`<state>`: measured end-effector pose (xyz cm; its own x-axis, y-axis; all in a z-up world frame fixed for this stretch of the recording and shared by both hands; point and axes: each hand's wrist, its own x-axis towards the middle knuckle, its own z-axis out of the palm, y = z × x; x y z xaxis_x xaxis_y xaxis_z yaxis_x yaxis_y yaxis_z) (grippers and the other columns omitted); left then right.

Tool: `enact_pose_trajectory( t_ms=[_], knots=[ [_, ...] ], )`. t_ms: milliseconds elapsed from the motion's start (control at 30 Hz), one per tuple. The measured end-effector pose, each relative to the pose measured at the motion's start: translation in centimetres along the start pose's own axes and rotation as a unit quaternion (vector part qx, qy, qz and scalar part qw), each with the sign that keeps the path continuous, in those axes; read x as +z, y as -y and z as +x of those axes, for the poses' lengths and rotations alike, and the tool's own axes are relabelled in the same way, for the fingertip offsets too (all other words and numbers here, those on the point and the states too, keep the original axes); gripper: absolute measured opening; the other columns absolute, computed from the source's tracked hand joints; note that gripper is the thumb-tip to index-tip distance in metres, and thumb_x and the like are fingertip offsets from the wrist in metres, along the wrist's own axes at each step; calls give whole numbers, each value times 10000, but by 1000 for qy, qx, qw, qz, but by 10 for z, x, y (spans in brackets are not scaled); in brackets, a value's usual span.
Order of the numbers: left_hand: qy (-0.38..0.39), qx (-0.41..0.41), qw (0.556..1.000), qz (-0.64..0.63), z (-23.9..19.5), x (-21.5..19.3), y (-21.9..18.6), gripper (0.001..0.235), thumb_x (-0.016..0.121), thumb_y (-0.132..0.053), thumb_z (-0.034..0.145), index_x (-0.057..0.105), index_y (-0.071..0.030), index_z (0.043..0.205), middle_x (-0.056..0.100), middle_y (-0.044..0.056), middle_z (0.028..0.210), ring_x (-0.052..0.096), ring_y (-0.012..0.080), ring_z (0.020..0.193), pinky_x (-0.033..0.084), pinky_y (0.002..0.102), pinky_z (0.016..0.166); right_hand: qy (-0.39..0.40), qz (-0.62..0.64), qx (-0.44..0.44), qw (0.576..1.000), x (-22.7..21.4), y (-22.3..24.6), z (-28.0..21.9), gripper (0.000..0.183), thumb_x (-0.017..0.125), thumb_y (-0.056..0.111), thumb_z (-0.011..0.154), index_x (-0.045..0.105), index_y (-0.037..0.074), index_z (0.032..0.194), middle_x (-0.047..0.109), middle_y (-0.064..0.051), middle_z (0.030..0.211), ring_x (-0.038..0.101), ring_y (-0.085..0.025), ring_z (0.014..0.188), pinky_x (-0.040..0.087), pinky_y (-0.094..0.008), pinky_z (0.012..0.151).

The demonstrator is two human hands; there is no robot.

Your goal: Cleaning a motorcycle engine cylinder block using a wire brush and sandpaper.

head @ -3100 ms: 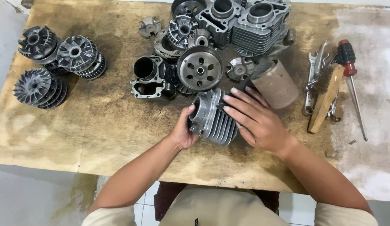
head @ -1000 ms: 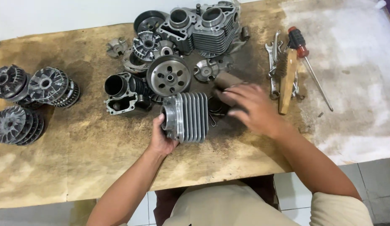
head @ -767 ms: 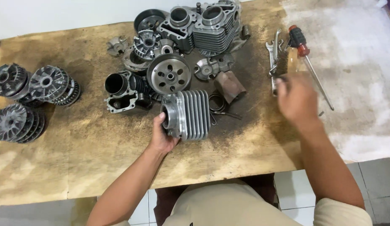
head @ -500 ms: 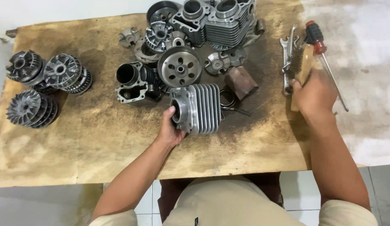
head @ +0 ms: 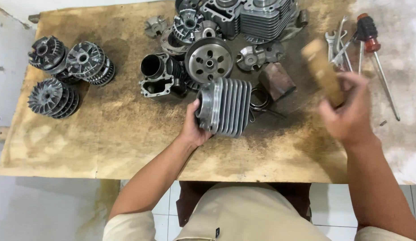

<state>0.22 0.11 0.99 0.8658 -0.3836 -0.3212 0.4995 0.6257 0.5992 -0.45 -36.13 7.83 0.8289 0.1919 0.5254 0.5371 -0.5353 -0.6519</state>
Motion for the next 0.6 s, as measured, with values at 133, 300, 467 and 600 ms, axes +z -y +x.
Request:
enact_pose_trajectory(
  t_ms=[133, 300, 467, 600],
  knots=[
    [-19, 5, 1000, 8, 0, 9, -4, 975, 590, -548, 764, 289, -53, 1549, 357, 281, 1495, 405, 469, 1297, 435, 588, 1040, 70, -164, -102, 979, 18, 31, 7, 709, 696, -30, 854, 407, -60, 1502, 592, -288, 1340, 586, -406, 1098, 456, -489, 987],
    [-51, -33, 998, 22, 2, 11, -6, 909, 581, -574, 749, 388, -64, 1476, 418, 255, 1495, 464, 415, 1250, 449, 551, 986, 119, -253, -258, 925, 44, 31, 29, 448, 645, 7, 966, 521, 145, 1374, 555, -40, 1287, 552, -260, 1186, 379, -467, 1172],
    [-20, -43, 998, 36, 6, 7, -6, 1026, 627, -568, 730, 272, -51, 1542, 275, 326, 1571, 334, 538, 1367, 353, 687, 1074, 92, -291, -304, 902, 55, 7, 62, 350, 658, 44, 1075, 399, 192, 1259, 507, -65, 1238, 551, -272, 1192, 414, -466, 1188],
    [-42, -74, 995, 42, 6, 14, -13, 1018, 565, -603, 730, 285, -64, 1547, 346, 294, 1535, 425, 486, 1312, 442, 648, 1022, 42, -245, -325, 913, 69, -8, 70, 329, 705, 46, 1077, 421, 174, 1182, 514, -79, 1204, 532, -269, 1144, 405, -492, 1183]
  ],
)
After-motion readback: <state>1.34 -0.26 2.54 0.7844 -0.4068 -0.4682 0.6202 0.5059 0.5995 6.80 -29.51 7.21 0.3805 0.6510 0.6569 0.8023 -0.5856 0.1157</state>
